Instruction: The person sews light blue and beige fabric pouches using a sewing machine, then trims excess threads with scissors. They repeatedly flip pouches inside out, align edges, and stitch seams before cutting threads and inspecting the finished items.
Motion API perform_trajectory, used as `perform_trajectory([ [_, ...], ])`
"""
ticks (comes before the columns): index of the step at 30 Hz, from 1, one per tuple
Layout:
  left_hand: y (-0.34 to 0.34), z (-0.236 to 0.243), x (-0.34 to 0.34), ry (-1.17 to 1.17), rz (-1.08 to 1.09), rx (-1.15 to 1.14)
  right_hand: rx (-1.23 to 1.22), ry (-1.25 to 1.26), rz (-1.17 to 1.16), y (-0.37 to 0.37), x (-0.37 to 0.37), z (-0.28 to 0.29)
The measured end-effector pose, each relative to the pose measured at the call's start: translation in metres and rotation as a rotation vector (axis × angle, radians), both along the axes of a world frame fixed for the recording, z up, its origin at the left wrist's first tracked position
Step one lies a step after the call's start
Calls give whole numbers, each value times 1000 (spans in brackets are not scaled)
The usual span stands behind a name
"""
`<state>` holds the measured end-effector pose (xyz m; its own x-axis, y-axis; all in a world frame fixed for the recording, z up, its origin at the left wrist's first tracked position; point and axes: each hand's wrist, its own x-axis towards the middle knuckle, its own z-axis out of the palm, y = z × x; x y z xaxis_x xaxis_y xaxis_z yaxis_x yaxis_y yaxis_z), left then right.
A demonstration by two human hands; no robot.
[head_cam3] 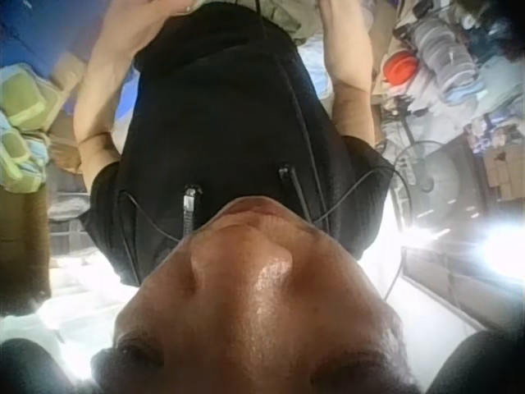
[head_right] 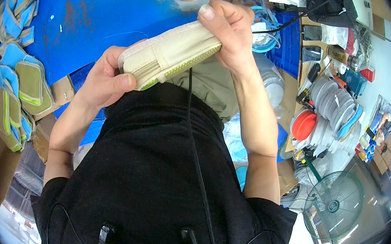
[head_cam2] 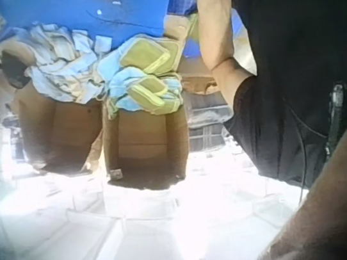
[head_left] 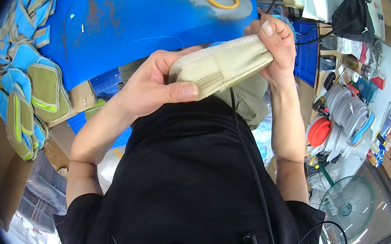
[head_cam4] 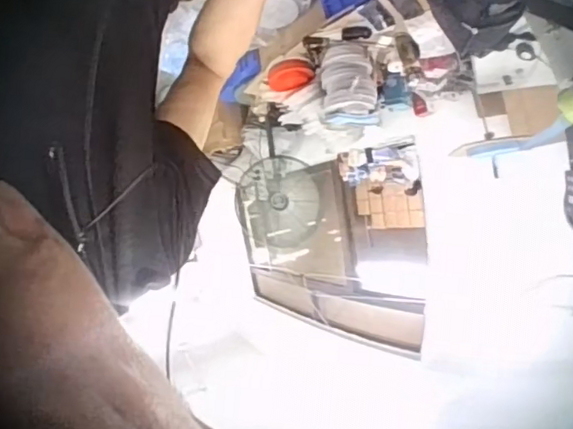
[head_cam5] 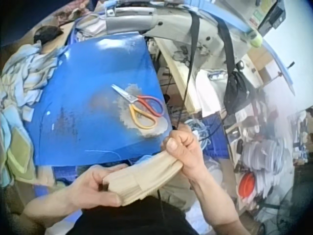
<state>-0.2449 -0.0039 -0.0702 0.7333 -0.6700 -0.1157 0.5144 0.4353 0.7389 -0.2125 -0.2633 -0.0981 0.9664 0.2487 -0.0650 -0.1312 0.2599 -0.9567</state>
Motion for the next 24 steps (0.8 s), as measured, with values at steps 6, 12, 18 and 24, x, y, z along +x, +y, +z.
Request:
perform_trajectory([
  [6, 7, -9, -4, 319, -5, -124, 163, 230, -111, 17, 2, 0],
  [12, 17, 7, 28, 326, -7, -53, 130, 475, -212, 36, 2, 27],
  [18, 26, 13, 62, 328, -46, 11, -143, 259, 119, 22, 25, 39],
  [24, 33, 9, 79, 513, -23, -167, 92, 357, 211, 18, 31, 38],
])
